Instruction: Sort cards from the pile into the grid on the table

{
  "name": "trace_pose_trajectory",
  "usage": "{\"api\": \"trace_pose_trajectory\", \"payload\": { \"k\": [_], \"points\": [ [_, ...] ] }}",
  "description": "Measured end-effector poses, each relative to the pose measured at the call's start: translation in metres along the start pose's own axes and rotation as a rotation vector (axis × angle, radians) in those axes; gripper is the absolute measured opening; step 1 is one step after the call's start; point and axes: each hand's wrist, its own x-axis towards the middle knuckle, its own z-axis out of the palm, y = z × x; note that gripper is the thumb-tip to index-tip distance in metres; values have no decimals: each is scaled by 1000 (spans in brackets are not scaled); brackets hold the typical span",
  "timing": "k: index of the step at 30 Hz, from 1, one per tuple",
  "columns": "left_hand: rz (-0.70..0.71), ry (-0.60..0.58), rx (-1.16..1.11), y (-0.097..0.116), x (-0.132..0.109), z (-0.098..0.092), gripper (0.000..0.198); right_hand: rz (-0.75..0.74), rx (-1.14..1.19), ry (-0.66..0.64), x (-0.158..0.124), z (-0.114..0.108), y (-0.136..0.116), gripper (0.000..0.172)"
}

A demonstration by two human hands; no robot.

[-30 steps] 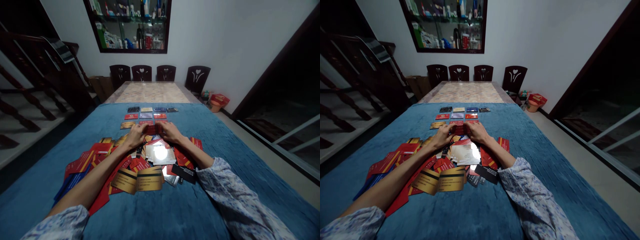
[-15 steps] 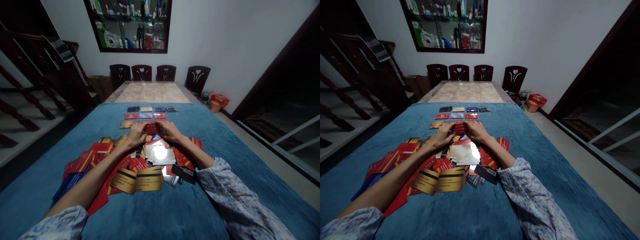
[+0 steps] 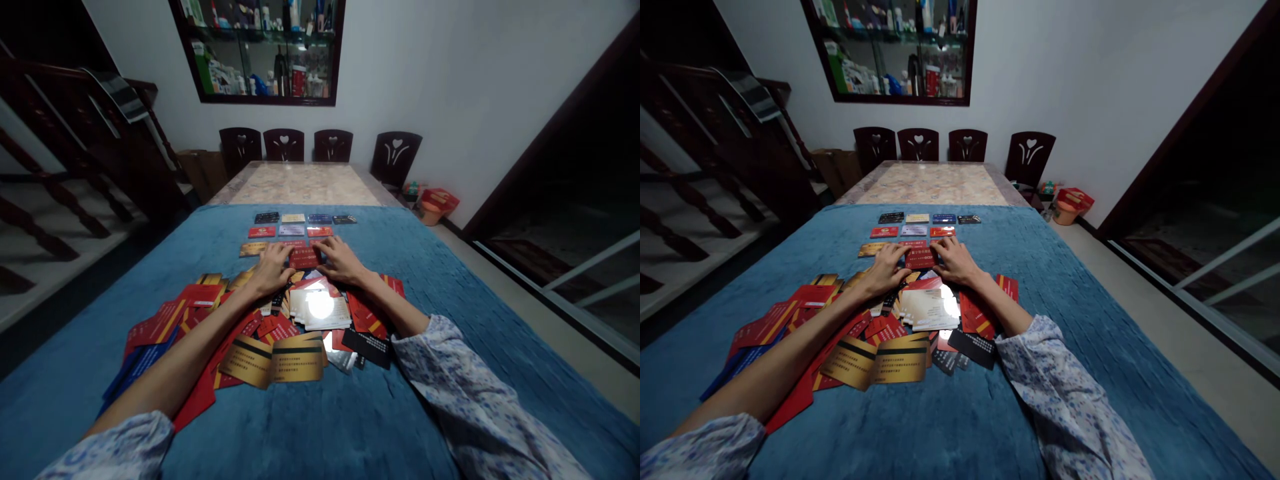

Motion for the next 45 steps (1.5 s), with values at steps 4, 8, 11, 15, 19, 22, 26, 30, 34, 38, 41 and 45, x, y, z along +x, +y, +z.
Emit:
{"api": "trace_pose_trajectory", "payload": {
  "k": [4, 8, 11, 15, 19, 22, 26, 30, 34, 38, 41, 45],
  "points": [
    [-10, -15, 14, 3, 0, -2, 47, -3, -10, -3, 1, -1, 0, 61],
    [-27, -29, 28, 3, 1, -5, 48, -5, -1, -17, 2, -5, -1, 60],
    [-22, -33, 34, 1, 2, -9, 48, -1, -4, -16, 4, -7, -2, 59],
    [-15, -30, 19, -2, 5, -13, 51, 2, -3, -16, 7, -7, -2, 59],
    [-9, -40, 10, -2, 8, -16, 47, -10, -14, -31, 9, -9, -3, 57],
    [-14, -54, 19, -4, 10, -17, 45, -11, -32, -56, 11, -12, -4, 56],
    [-2, -54, 29, -9, 14, -18, 46, -8, -52, -82, 18, -17, -6, 55],
    [-5, -80, 78, -14, 21, -21, 37, -3, -90, -130, 28, -22, -7, 53],
    [-32, -113, 103, -18, 28, -23, 32, 7, -130, -168, 40, -24, -8, 47],
    [-63, -109, 113, -25, 34, -22, 32, 23, -146, -197, 53, -25, -9, 39],
    [-78, -119, 129, -32, 38, -19, 37, 44, -156, -220, 62, -23, -10, 36],
    [-90, -136, 138, -42, 43, -14, 40, 61, -167, -234, 72, -20, -11, 36]
  ]
}}
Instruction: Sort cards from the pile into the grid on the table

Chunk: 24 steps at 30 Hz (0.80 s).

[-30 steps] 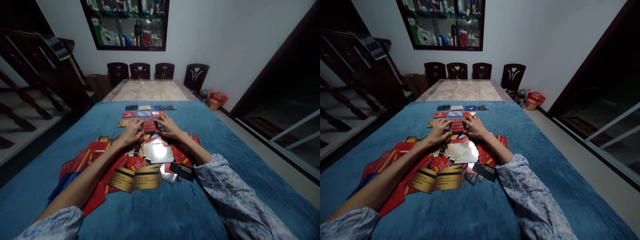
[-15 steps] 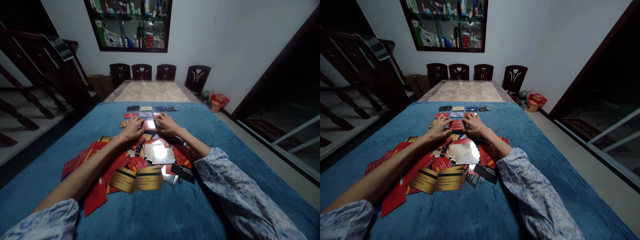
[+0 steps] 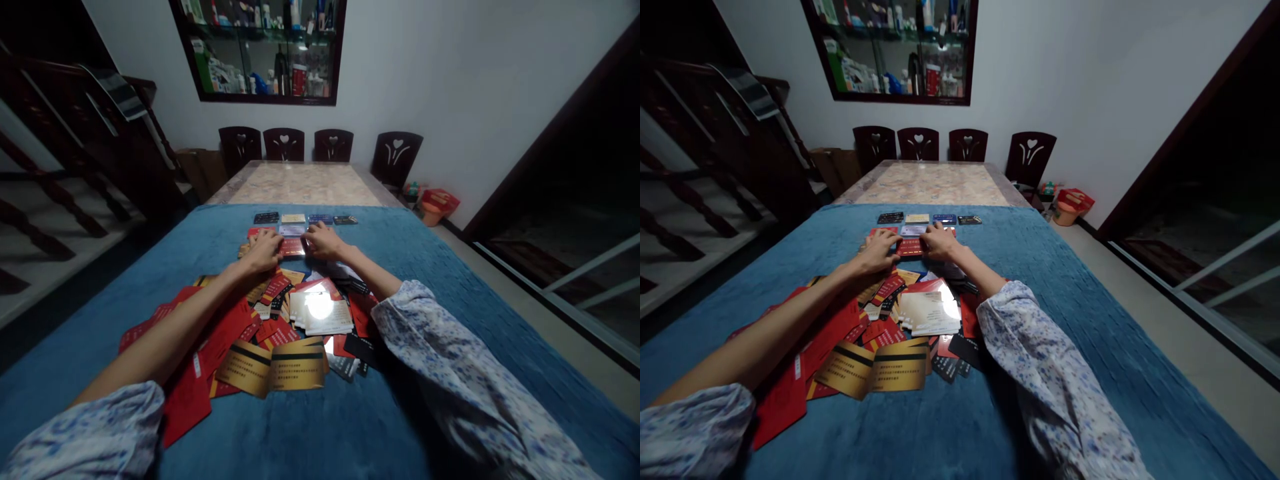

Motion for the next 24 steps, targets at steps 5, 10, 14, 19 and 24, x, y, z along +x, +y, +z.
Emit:
{"api": "trace_pose_trajectory", "payload": {
  "k": [5, 10, 14, 19, 24],
  "points": [
    [-31, -26, 31, -7, 6, 4, 42, 11, 16, -18, 10, 3, 0, 36],
    [-40, -46, 18, -14, 11, 7, 41, 27, 20, -51, 18, 5, 1, 37],
    [-59, -69, 31, -15, 15, 7, 42, 41, 22, -66, 22, 6, 1, 39],
    [-96, -157, 60, -10, 17, 2, 45, 58, -9, -93, 24, 8, 1, 40],
    [-116, -253, 95, -8, 21, -3, 42, 43, -24, -156, 27, 6, 2, 40]
  ]
}}
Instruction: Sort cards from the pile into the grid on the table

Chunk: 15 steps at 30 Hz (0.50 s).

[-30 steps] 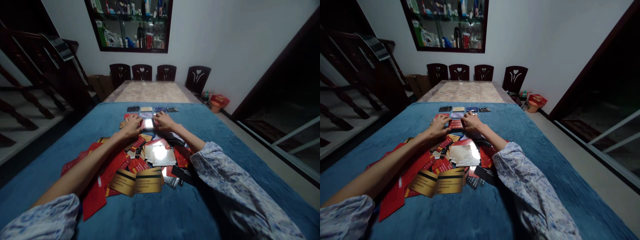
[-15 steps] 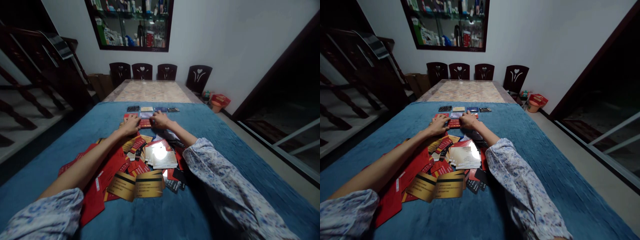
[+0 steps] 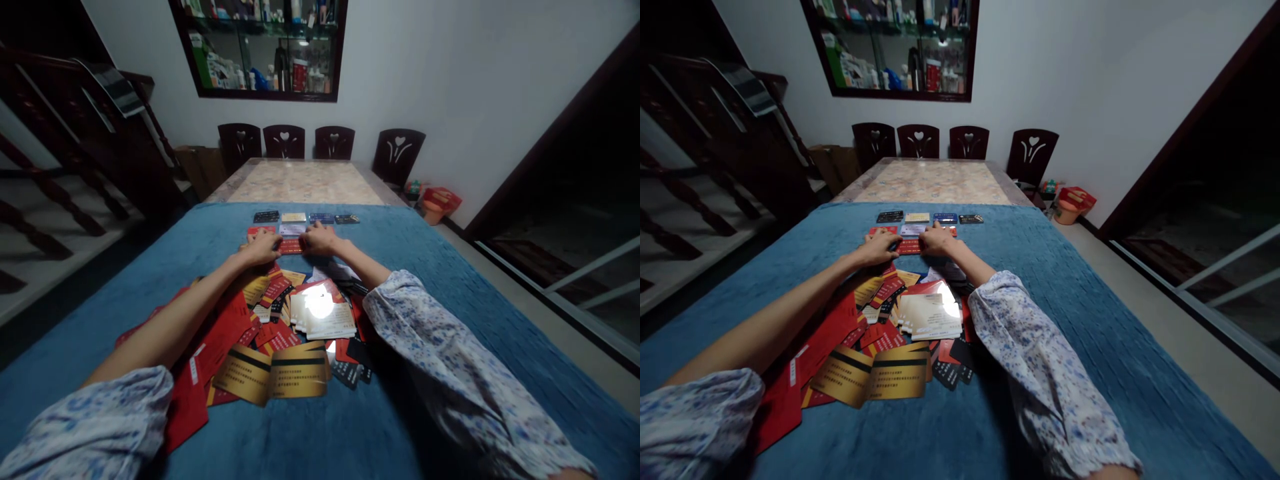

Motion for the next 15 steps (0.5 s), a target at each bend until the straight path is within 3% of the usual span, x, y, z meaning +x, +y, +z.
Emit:
{"api": "trace_pose_trajectory", "payload": {
  "k": [15],
  "points": [
    [23, -77, 43, -1, 7, -9, 44, 14, -12, -45, 0, -7, -4, 42]
  ]
}}
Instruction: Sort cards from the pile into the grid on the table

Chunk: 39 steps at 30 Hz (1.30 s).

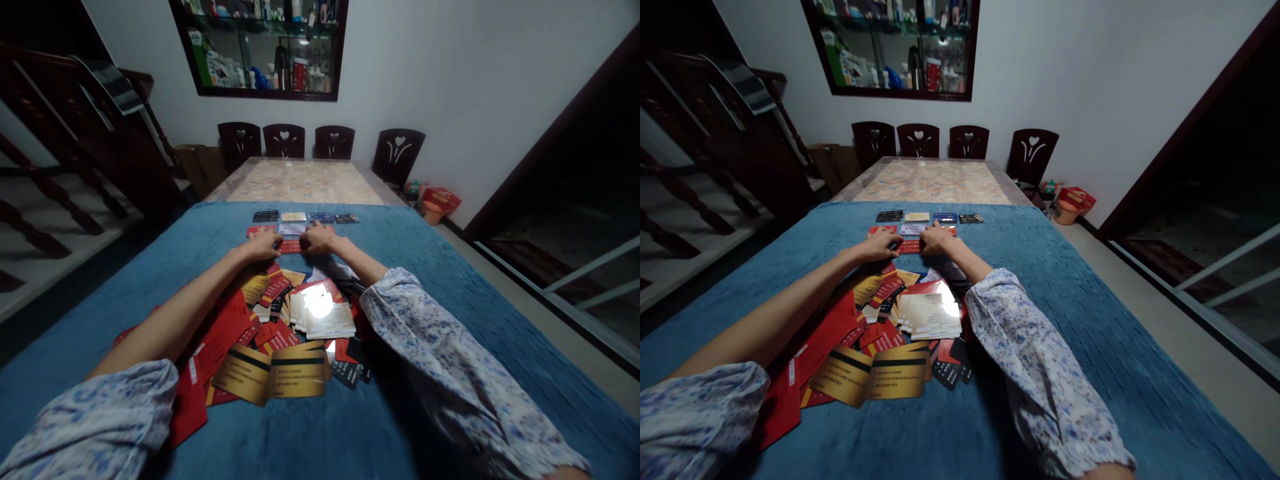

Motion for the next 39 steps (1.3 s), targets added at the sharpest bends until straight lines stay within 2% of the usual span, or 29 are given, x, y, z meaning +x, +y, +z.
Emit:
{"api": "trace_pose_trajectory", "payload": {
  "k": [10, 17, 22, 31, 39],
  "points": [
    [-18, -38, 32, 6, 0, -1, 38, -6, 21, -22, 0, -1, 0, 43],
    [-105, 42, 11, 8, 3, 10, 41, -7, -18, -32, 2, -1, -2, 44],
    [-101, 62, 19, 11, 2, 13, 41, -13, -40, -22, 2, -2, -2, 44],
    [-44, 105, 101, 22, -16, 8, 34, -39, -62, 19, -6, 0, 3, 44],
    [20, 149, 50, 28, -32, 6, 41, -59, -36, 121, -22, -2, 5, 43]
  ]
}}
